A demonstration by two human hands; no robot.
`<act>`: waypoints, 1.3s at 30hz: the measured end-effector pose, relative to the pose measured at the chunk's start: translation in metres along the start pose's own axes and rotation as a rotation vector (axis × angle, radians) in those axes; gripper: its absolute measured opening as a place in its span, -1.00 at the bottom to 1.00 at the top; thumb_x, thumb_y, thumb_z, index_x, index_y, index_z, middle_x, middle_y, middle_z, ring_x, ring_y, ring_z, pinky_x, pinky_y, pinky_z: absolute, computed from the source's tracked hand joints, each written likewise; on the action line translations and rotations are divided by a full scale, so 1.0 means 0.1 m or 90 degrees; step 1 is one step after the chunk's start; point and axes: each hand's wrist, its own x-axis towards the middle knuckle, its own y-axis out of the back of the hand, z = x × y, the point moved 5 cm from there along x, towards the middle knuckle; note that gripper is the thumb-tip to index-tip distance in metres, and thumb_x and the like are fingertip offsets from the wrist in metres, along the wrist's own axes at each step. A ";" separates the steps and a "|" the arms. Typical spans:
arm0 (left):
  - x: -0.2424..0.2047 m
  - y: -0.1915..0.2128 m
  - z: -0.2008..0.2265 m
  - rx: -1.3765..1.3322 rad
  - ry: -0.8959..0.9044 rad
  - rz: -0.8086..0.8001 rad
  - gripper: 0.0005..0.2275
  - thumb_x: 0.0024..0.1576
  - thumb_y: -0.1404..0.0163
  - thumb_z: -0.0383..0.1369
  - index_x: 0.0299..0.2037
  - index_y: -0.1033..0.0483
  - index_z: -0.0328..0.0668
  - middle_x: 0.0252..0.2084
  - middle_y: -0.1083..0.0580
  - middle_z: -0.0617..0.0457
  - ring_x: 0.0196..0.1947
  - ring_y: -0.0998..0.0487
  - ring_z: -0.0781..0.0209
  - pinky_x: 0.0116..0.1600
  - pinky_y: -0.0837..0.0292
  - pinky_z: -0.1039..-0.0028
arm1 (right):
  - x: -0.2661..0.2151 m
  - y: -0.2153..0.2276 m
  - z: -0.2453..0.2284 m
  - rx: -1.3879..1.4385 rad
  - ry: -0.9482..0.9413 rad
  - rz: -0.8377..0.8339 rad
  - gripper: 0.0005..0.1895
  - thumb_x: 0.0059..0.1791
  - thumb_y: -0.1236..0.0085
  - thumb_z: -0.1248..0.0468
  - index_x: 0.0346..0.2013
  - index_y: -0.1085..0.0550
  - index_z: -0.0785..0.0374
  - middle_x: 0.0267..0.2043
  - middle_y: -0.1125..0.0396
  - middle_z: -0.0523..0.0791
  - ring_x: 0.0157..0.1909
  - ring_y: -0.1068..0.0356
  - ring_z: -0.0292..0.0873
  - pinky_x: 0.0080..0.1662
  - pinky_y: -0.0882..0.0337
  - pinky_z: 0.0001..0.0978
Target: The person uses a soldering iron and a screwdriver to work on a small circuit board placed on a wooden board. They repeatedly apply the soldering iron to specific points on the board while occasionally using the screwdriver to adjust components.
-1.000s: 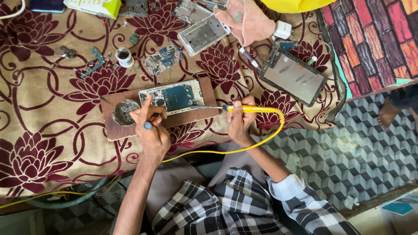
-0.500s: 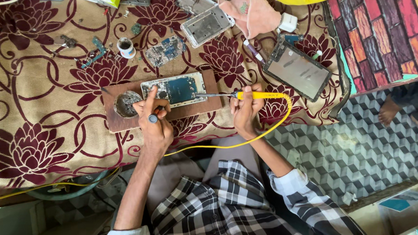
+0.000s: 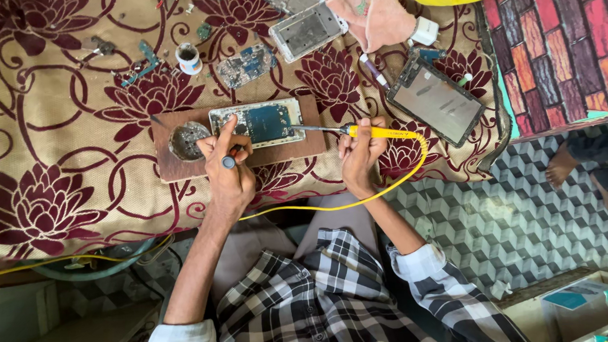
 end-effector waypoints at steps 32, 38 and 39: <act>0.02 0.02 0.01 -0.003 -0.008 -0.005 -0.38 0.04 0.18 -0.76 0.39 -0.21 -0.30 -0.31 -0.50 0.07 -0.36 -0.20 0.19 0.06 -0.07 0.29 | -0.04 0.05 0.05 -0.024 0.047 -0.014 -0.72 0.23 0.09 0.15 -0.21 -0.13 0.23 -0.54 -0.10 -0.14 -0.61 -0.13 -0.31 -0.52 -0.17 -0.51; 0.03 0.02 0.01 -0.008 0.007 0.001 -0.42 0.10 0.15 -0.75 0.39 -0.23 -0.29 -0.32 -0.49 0.09 -0.35 -0.21 0.19 0.06 -0.07 0.31 | -0.03 0.05 0.04 -0.031 0.036 -0.015 -0.72 0.24 0.09 0.15 -0.21 -0.13 0.23 -0.53 -0.10 -0.15 -0.61 -0.15 -0.29 -0.49 -0.21 -0.50; 0.02 0.02 0.01 -0.005 0.012 -0.001 -0.41 0.09 0.16 -0.75 0.39 -0.24 -0.29 -0.32 -0.50 0.09 -0.34 -0.20 0.17 0.06 -0.07 0.32 | -0.04 0.05 0.04 -0.034 0.040 -0.018 -0.72 0.24 0.09 0.15 -0.21 -0.13 0.23 -0.53 -0.11 -0.14 -0.61 -0.16 -0.28 -0.48 -0.22 -0.50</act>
